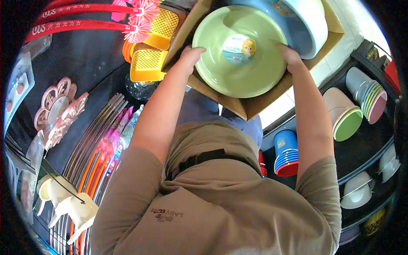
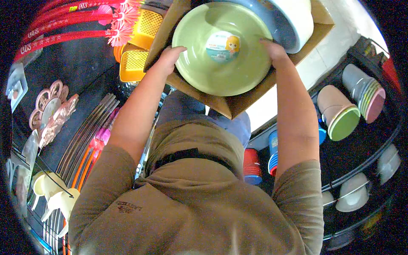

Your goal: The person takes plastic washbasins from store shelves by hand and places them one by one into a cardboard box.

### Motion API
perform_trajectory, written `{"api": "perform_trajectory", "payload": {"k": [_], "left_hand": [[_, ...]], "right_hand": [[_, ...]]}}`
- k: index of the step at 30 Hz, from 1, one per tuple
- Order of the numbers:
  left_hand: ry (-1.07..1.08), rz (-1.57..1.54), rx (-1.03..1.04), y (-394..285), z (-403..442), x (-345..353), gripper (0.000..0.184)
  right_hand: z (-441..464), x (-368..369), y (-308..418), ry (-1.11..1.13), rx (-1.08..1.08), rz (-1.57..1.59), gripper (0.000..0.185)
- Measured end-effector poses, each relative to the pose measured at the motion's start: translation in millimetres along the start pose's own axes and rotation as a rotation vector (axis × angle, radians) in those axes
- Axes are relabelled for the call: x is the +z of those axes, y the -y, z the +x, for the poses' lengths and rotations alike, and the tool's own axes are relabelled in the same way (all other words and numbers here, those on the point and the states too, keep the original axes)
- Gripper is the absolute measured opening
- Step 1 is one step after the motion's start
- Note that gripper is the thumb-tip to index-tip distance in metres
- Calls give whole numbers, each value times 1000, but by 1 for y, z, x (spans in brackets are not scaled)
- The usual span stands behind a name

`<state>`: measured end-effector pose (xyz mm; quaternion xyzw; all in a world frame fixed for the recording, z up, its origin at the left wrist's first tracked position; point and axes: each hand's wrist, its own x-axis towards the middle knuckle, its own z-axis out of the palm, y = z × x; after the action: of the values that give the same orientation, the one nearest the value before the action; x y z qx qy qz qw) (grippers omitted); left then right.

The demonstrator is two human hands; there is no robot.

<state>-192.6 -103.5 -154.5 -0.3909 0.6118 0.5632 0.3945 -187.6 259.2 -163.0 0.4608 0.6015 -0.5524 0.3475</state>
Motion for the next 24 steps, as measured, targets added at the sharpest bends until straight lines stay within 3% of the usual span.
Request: {"api": "perform_trajectory", "payload": {"k": [10,12,15,22,24], "left_hand": [[26,-130,-58,-3,2,-2,38],[83,-179,-51,-3,0,0,48],[-4,-118,-44,1,3,1,46],[19,-194,-29,-6,-19,4,41],[4,-170,59,-15,-33,5,42]], "right_hand": [[-16,3,29,156,38,-18,54],[-17,2,30,223,40,-19,54],[-22,6,29,197,8,11,54],[-30,4,26,88,-12,66,51],[-46,4,35,28,-4,88,50]]}}
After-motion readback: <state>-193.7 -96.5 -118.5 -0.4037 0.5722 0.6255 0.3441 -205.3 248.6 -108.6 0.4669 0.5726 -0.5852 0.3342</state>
